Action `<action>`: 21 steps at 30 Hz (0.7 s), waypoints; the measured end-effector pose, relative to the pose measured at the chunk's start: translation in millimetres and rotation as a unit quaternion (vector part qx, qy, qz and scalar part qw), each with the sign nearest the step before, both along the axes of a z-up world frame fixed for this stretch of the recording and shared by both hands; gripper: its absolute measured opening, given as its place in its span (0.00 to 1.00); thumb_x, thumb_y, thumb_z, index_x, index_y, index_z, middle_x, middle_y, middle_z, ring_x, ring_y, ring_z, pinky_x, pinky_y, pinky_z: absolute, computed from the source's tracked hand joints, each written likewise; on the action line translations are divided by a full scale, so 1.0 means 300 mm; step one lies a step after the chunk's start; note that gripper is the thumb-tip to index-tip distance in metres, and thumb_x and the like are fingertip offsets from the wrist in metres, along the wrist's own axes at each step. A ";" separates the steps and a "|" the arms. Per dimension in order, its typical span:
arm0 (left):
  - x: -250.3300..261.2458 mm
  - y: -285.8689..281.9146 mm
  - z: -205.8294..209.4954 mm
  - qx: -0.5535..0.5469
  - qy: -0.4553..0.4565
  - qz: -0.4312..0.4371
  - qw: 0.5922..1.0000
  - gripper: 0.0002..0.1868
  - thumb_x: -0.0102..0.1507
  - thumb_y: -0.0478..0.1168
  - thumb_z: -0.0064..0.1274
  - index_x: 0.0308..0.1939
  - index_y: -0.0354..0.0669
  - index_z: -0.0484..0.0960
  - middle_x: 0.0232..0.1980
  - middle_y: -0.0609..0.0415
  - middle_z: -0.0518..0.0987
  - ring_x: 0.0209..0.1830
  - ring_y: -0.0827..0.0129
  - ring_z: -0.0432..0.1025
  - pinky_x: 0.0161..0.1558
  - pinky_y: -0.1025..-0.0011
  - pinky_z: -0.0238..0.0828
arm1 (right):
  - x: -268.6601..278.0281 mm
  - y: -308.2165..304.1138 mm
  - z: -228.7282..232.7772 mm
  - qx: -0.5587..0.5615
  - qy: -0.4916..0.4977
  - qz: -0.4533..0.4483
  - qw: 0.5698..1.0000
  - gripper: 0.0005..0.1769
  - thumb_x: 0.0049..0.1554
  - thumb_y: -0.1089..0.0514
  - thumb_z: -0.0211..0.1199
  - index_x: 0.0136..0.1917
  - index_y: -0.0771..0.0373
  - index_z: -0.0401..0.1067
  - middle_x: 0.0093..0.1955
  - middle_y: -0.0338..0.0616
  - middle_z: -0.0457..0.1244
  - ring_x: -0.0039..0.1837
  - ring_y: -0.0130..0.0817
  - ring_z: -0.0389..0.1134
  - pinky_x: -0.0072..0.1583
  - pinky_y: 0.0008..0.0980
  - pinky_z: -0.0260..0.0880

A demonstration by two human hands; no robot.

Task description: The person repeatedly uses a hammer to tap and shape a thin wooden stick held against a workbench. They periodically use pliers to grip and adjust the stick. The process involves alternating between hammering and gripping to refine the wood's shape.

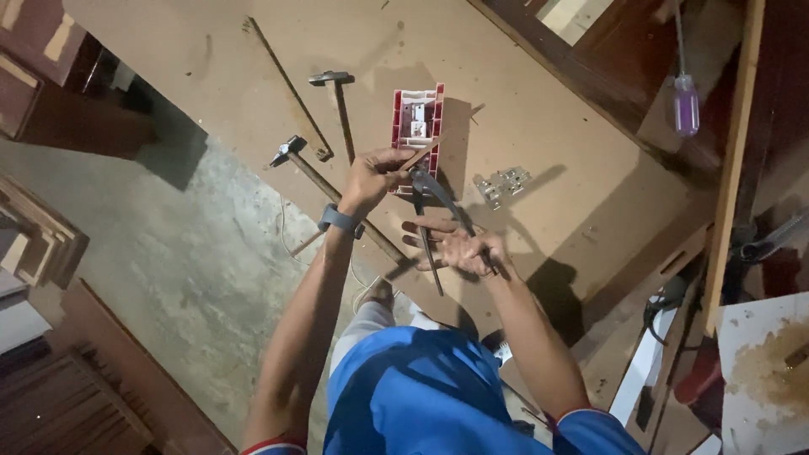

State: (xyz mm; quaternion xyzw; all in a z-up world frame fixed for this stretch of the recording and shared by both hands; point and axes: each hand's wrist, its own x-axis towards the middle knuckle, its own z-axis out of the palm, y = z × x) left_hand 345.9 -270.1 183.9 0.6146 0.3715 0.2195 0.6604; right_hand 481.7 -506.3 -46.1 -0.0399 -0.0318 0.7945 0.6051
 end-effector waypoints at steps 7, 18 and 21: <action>-0.001 0.015 0.041 -0.061 0.001 -0.014 0.998 0.23 0.55 0.25 0.67 0.53 0.47 0.89 0.42 0.49 0.86 0.36 0.75 0.76 0.33 0.82 0.75 | 0.003 0.163 0.571 0.111 0.013 0.026 0.993 0.60 0.37 0.67 0.63 0.80 0.79 0.45 0.80 0.67 0.51 0.80 0.77 0.42 0.65 0.83 0.48; -0.005 0.026 0.022 -0.081 -0.004 -0.025 0.996 0.21 0.56 0.24 0.64 0.52 0.43 0.89 0.41 0.46 0.86 0.31 0.73 0.76 0.28 0.80 0.75 | 0.024 0.160 0.480 0.075 -0.075 0.049 0.993 0.50 0.35 0.68 0.59 0.74 0.71 0.58 0.72 0.62 0.59 0.63 0.59 0.69 0.61 0.76 0.66; -0.023 0.042 -0.022 -0.094 -0.011 -0.012 0.995 0.21 0.56 0.24 0.64 0.53 0.43 0.89 0.41 0.45 0.86 0.30 0.71 0.76 0.27 0.79 0.75 | 0.029 0.169 0.477 0.074 -0.082 0.043 0.993 0.46 0.36 0.69 0.59 0.71 0.72 0.60 0.68 0.64 0.61 0.59 0.58 0.71 0.58 0.75 0.70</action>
